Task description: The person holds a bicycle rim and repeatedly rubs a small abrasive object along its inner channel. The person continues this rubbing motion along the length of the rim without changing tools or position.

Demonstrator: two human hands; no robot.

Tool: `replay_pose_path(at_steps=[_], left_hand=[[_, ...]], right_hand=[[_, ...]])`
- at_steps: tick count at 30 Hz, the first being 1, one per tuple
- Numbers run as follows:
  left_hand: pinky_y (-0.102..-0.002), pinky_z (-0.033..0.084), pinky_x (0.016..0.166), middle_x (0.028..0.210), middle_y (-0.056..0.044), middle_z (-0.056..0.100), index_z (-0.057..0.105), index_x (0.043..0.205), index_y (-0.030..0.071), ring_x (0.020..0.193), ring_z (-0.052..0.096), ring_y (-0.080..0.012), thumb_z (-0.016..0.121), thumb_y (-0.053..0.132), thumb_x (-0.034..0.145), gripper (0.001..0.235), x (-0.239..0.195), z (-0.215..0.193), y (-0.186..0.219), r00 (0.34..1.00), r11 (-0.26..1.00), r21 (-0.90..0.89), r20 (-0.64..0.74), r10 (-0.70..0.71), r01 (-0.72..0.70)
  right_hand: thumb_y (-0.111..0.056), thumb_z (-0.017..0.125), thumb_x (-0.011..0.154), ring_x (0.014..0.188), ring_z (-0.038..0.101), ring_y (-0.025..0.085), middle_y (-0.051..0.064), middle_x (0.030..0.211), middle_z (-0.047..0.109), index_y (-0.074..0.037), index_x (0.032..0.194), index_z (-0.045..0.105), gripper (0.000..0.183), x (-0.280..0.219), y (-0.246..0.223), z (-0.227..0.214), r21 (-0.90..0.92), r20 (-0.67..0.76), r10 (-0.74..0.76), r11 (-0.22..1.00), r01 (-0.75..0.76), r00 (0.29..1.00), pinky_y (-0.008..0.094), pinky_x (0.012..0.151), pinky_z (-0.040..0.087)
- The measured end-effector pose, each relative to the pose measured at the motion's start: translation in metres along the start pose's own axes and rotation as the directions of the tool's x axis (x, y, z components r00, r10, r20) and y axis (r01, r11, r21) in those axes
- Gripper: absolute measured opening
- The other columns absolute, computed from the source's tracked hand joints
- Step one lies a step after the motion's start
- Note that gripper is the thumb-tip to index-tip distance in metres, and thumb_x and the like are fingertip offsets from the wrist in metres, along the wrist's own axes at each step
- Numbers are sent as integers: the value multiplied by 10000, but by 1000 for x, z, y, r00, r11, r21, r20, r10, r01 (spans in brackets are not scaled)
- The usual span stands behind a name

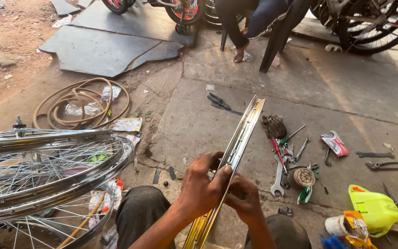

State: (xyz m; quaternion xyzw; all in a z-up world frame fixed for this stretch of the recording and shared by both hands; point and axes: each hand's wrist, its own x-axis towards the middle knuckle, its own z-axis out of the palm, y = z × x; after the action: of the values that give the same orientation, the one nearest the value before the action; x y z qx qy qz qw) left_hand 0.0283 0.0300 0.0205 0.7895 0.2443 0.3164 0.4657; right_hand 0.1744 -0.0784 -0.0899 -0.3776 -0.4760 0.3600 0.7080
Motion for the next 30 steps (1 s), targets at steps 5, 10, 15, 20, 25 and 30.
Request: replay_pose_path(at_steps=[5,10,15,20,25,30], left_hand=[[-460,500,727,831,-170,657,676,1054,-3,770,629,-298,536,189,1011,242,2,2,9,999,999,-9,20,41,-41],[-446,481,730,774,-150,632,685,1079,14,746,594,-280,543,154,998,214,-23,0,9,993,992,-52,-35,111,-113],[-465,493,852,1088,-234,655,671,1215,-33,1025,606,-340,600,171,971,326,-29,-4,2,975,983,44,-129,182,-178],[-478,468,991,1230,-245,630,618,1303,-46,1164,582,-372,572,207,999,398,-12,-3,-3,995,995,46,-40,92,-90],[-471,469,1010,1219,-227,655,641,1290,-9,1190,590,-366,544,228,995,391,-4,-6,-2,1000,999,-29,-16,18,-18],[-459,456,1036,1218,-210,685,661,1298,16,1193,605,-360,559,200,980,382,-4,-10,1,999,992,-123,-44,23,-28]], right_hand=[[-4,718,919,993,670,161,99,1165,642,23,1035,668,130,3,16,-6,-178,-335,-234,967,182,913,303,834,565],[-42,681,961,806,682,127,74,913,732,5,1039,710,96,-1,39,-4,-487,-414,-33,853,-191,910,296,701,594],[8,681,975,966,664,123,93,1089,714,42,1118,680,147,-12,57,5,-251,-374,-183,964,91,909,291,857,559],[30,621,977,1040,686,173,133,1141,714,49,1234,659,261,-6,46,4,-9,-327,-93,995,95,940,330,903,558],[-8,558,1054,1067,660,210,164,1162,692,87,1298,637,274,11,31,8,316,-215,13,947,57,977,368,940,532],[-75,520,1043,1060,658,214,165,1123,686,105,1254,635,300,14,23,18,401,-241,12,912,88,970,370,949,523]])
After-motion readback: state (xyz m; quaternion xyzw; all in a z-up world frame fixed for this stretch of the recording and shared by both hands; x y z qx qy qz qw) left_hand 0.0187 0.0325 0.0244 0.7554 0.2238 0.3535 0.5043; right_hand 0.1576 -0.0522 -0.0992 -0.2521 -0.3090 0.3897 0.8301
